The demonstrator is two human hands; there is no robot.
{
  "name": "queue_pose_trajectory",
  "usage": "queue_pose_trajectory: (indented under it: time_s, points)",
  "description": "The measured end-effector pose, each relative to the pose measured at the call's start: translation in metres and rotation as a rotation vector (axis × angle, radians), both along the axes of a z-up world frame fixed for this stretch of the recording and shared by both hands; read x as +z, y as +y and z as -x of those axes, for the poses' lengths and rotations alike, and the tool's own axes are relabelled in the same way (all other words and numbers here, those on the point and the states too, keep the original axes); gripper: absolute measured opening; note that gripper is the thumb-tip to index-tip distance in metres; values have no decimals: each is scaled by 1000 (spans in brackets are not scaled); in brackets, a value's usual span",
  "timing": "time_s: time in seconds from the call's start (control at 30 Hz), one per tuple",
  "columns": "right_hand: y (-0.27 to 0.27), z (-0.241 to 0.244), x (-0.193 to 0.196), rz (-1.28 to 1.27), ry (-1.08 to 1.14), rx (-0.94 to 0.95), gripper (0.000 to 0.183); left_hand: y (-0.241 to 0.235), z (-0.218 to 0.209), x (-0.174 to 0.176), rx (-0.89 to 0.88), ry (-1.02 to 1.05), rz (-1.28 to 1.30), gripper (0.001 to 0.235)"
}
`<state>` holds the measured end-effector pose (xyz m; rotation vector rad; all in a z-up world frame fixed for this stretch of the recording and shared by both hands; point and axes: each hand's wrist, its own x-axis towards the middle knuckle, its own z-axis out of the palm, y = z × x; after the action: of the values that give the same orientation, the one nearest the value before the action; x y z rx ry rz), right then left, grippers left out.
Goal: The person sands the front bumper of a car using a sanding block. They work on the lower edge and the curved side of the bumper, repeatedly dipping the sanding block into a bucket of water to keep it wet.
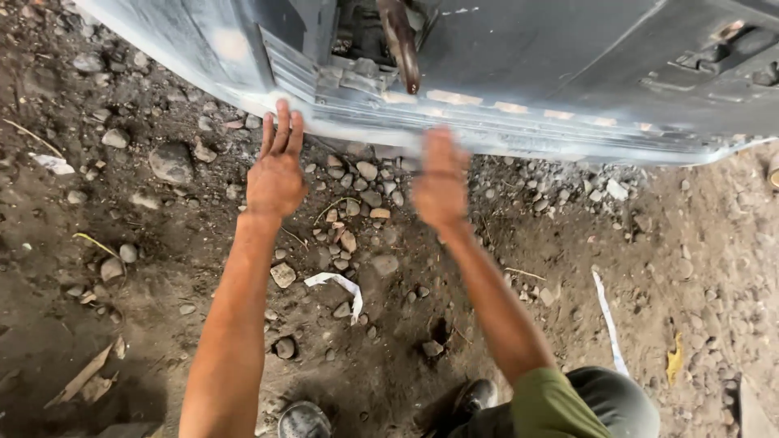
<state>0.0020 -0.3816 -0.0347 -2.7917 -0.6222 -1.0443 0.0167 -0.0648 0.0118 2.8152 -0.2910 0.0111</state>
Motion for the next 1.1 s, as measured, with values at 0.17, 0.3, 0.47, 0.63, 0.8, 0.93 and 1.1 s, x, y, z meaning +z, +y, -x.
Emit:
queue_pose_trajectory:
  time_s: [0.17,0.3,0.47,0.63,0.8,0.93,1.1]
  points:
    - [-28,-1,-35,-229,70,-109,77,-3,-3,9,-71,8,-6,98]
    - [105,-2,-3,-413,307,107,77,-19,9,25,23,202,-47,106]
    - [-2,3,18,-286,401,-58,59,-14,3,-11,-78,11,-76,106]
    - [-86,12,33,-105,257,-282,50,-20,3,-7,-186,-131,-139,116]
    - [39,3,6,-249,261,-54,83,-35,12,32,-32,160,-185,108]
    - [-63,3,18,48,589,-180,81,-26,7,21,-24,174,-199,104]
    - [-177,15,0,-208,727,-659,55,-23,10,15,-88,54,-178,101]
